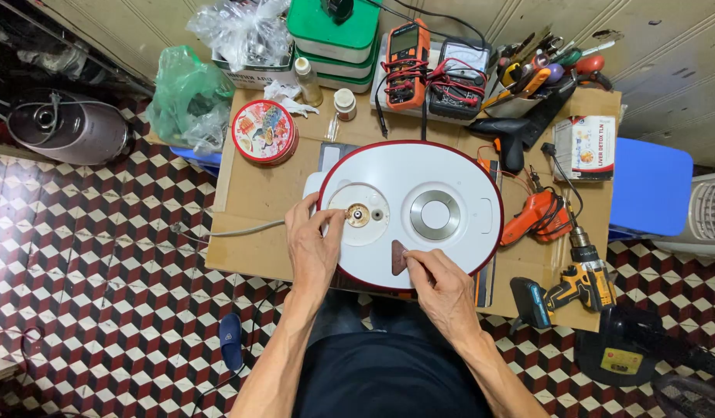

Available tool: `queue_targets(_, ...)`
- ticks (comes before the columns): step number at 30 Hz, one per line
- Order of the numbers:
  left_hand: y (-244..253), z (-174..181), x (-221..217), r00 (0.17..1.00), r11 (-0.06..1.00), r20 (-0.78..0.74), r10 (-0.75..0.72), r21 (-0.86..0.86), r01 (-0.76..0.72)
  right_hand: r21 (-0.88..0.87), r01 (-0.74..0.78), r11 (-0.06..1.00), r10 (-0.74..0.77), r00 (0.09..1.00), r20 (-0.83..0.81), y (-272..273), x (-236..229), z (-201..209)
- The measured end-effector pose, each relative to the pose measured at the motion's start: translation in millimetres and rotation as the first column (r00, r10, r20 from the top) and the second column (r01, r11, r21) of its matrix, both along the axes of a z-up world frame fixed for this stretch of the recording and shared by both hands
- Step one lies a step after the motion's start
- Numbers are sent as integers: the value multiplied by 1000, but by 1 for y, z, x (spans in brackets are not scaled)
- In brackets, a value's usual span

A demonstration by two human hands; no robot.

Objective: The person cleans the interior of a red and white rice cooker. They remove the inner pot, wipe the heating element with a cloth, and use a screwdriver to clean the underside of the lid.

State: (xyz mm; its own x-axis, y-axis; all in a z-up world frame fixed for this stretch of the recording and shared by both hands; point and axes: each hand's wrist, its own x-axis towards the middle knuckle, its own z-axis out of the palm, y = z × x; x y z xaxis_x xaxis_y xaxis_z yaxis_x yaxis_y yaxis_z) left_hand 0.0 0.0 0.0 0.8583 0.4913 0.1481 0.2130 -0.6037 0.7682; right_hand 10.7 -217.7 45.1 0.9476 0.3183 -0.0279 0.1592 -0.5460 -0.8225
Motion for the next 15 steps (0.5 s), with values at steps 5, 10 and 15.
queue_targets(5,-1,14,10,997,999,-75,16,29,-14,13,6,1000,-6,1000,-28,1,0,-1)
queue_targets(10,7,10,14,990,1000,-142,-16,8,18,-7,-1,1000,0,1000,-15,-1,0,-4)
queue_targets(15,15,-2,10,992,995,-91,-91,37,94,5,9,1000,-9,1000,-13,0,0,-1)
